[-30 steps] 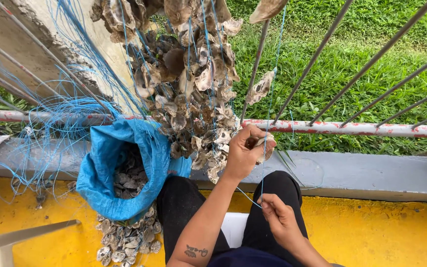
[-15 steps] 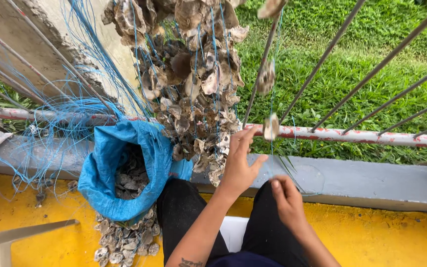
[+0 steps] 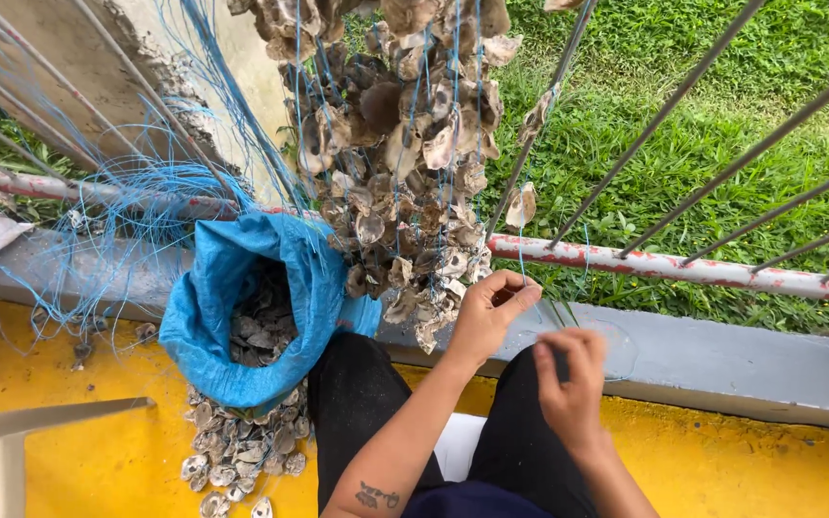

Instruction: The recorder strings empty oyster shells onto blue plastic twine in an outdoor processing area.

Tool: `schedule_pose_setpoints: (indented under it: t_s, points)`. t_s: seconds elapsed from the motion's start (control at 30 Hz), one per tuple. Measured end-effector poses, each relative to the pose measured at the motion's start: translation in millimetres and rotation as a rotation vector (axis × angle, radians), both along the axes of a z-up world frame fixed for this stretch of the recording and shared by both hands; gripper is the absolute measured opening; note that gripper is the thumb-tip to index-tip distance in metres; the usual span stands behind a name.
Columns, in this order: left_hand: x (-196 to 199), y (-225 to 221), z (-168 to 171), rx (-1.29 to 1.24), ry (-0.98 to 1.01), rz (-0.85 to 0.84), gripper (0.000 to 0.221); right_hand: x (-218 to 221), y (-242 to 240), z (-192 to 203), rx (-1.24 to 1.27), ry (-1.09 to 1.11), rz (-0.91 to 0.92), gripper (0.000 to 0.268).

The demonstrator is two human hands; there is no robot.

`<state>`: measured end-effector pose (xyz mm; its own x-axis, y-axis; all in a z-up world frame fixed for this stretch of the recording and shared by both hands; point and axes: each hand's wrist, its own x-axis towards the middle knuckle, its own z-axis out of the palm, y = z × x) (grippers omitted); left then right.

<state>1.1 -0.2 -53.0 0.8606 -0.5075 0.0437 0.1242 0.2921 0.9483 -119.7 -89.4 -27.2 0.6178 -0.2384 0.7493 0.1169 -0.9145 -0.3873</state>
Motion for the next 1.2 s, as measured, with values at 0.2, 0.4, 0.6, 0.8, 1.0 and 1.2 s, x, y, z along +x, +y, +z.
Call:
schedule_pose_setpoints:
  t_s: [0.2, 0.4, 0.6, 0.8, 1.0, 1.2]
  points:
    - [-6, 4, 2, -0.117, 0.085, -0.025, 0.010, 13, -21, -33, 1.104, 0.383, 0.440, 0.036]
    - [4, 18, -21, 0.022, -0.042, 0.076, 0.012, 17, -60, -30, 1.696, 0.025, 0.512, 0.027]
    - [5, 37, -24, 0.032, -0.023, 0.041, 0.016, 10, -23, -5, 1.618, -0.146, 0.696, 0.024]
    - [17, 115, -31, 0.158, -0.116, -0.194, 0.024, 10, -1, -5, 1.128, -0.103, 0.665, 0.034]
    - [62, 236, -71, 0.139, 0.243, 0.025, 0.017, -4, 7, -18, 0.686, 0.246, 0.402, 0.021]
    - [159, 376, -222, 0.669, 0.182, 0.401, 0.018, -14, 19, 3, 0.313, 0.392, 0.284, 0.013]
